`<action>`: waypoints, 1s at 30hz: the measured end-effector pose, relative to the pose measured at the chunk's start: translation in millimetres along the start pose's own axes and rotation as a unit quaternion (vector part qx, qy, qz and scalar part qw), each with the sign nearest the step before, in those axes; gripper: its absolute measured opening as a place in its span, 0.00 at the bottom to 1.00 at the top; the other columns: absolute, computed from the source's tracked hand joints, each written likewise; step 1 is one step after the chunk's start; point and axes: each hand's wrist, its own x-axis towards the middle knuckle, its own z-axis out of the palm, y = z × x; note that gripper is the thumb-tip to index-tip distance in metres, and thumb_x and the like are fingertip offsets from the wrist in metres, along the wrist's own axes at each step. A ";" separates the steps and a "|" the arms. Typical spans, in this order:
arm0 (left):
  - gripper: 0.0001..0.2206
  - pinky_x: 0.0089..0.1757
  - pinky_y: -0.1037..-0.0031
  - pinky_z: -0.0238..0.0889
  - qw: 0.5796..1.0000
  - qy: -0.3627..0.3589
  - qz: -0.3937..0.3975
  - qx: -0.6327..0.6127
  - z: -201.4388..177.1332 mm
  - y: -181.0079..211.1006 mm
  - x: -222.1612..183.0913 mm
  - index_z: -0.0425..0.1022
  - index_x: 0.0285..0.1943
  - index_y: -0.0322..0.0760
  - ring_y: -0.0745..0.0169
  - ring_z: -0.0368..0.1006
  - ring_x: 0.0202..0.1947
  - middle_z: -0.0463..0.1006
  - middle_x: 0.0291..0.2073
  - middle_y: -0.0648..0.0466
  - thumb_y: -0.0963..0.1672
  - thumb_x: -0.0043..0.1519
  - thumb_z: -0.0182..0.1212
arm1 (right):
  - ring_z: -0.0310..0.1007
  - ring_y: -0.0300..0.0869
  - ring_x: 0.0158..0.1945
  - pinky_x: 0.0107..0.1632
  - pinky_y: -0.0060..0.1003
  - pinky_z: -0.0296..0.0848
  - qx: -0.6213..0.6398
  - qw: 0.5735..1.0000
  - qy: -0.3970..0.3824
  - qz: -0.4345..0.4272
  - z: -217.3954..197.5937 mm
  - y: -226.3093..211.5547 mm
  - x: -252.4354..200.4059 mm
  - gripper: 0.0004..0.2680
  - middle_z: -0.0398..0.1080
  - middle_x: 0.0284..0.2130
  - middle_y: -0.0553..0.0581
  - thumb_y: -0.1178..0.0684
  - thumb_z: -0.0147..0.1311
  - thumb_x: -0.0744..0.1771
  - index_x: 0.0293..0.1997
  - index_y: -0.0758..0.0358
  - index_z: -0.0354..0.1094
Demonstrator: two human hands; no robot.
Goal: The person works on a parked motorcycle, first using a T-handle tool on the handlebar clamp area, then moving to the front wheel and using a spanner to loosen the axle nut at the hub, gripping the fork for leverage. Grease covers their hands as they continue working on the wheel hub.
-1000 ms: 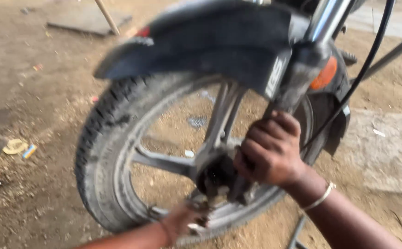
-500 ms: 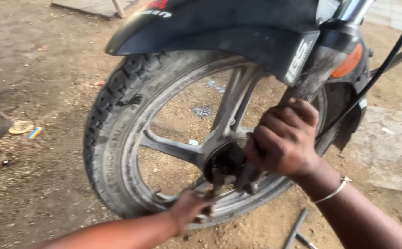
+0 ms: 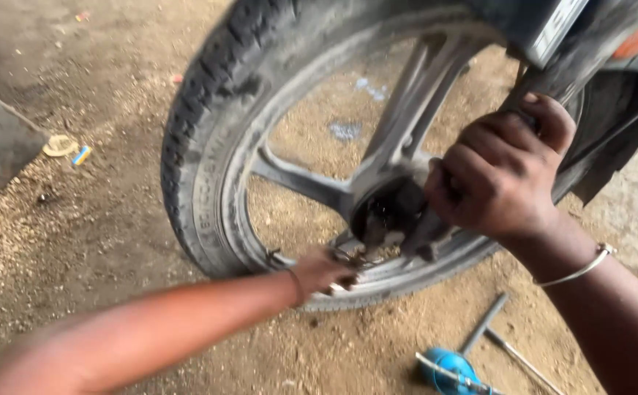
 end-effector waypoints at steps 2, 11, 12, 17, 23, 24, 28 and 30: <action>0.12 0.27 0.77 0.66 1.000 -0.024 -0.009 -0.012 -6.1 -3.8 -1.1 0.79 0.46 0.36 0.68 0.76 0.29 0.83 0.31 0.53 0.45 0.57 0.68 | 0.73 0.37 0.36 0.65 0.46 0.54 0.002 1.000 -0.012 -0.006 -0.9 -4.0 -3.7 0.10 0.73 0.22 0.48 0.53 0.55 0.64 0.18 0.51 0.63; 0.13 0.27 0.75 0.64 0.997 -0.008 0.061 0.047 20.1 -11.5 22.9 0.79 0.48 0.35 0.66 0.72 0.30 0.83 0.33 0.53 0.48 0.62 0.65 | 0.71 0.38 0.33 0.59 0.46 0.56 0.047 0.999 -0.009 -0.010 18.2 -8.8 -19.0 0.09 0.70 0.21 0.49 0.53 0.56 0.64 0.20 0.51 0.65; 0.13 0.26 0.74 0.63 0.997 -0.005 0.063 0.054 20.6 -9.1 24.5 0.79 0.49 0.36 0.65 0.71 0.28 0.83 0.32 0.52 0.48 0.62 0.65 | 0.68 0.41 0.31 0.55 0.46 0.57 0.090 0.996 -0.011 -0.005 23.8 -6.9 -25.1 0.09 0.67 0.20 0.49 0.53 0.56 0.64 0.20 0.52 0.64; 0.15 0.30 0.74 0.65 0.994 -0.062 0.046 0.076 -19.8 -5.4 2.7 0.81 0.51 0.39 0.70 0.74 0.31 0.84 0.33 0.55 0.49 0.59 0.65 | 0.69 0.50 0.36 0.43 0.47 0.66 0.303 0.952 -0.020 -0.045 -38.9 -72.0 -29.9 0.02 0.66 0.28 0.55 0.58 0.57 0.59 0.28 0.58 0.67; 0.17 0.39 0.66 0.65 0.975 0.006 0.100 0.196 -12.1 -26.1 15.7 0.75 0.55 0.37 0.61 0.74 0.38 0.80 0.40 0.48 0.49 0.62 0.62 | 0.72 0.49 0.38 0.48 0.47 0.73 0.558 0.722 -0.408 -0.011 -82.0 -160.3 -151.9 0.06 0.70 0.30 0.56 0.53 0.58 0.66 0.30 0.61 0.68; 0.18 0.43 0.68 0.64 0.958 0.016 0.189 0.213 -15.2 -32.2 21.1 0.72 0.60 0.41 0.67 0.74 0.41 0.80 0.43 0.51 0.48 0.62 0.59 | 0.73 0.49 0.38 0.51 0.47 0.74 0.569 0.643 -0.512 0.017 -84.0 -179.0 -176.5 0.08 0.74 0.33 0.58 0.53 0.56 0.70 0.33 0.63 0.71; 0.13 0.47 0.56 0.69 0.858 -0.013 0.467 0.216 -13.4 -47.4 33.0 0.75 0.57 0.34 0.53 0.75 0.46 0.80 0.48 0.45 0.42 0.65 0.56 | 0.76 0.51 0.47 0.61 0.55 0.69 0.556 0.584 -0.587 -0.073 -83.5 -244.3 -332.8 0.07 0.77 0.41 0.61 0.50 0.52 0.75 0.47 0.62 0.73; 0.14 0.41 0.53 0.75 0.934 0.012 0.258 0.248 -1.4 -9.3 -13.0 0.70 0.56 0.41 0.47 0.78 0.35 0.80 0.39 0.43 0.49 0.68 0.47 | 0.74 0.56 0.50 0.53 0.52 0.74 0.424 0.542 -0.725 -0.040 -83.8 -249.8 -339.3 0.14 0.70 0.54 0.71 0.53 0.56 0.69 0.59 0.68 0.65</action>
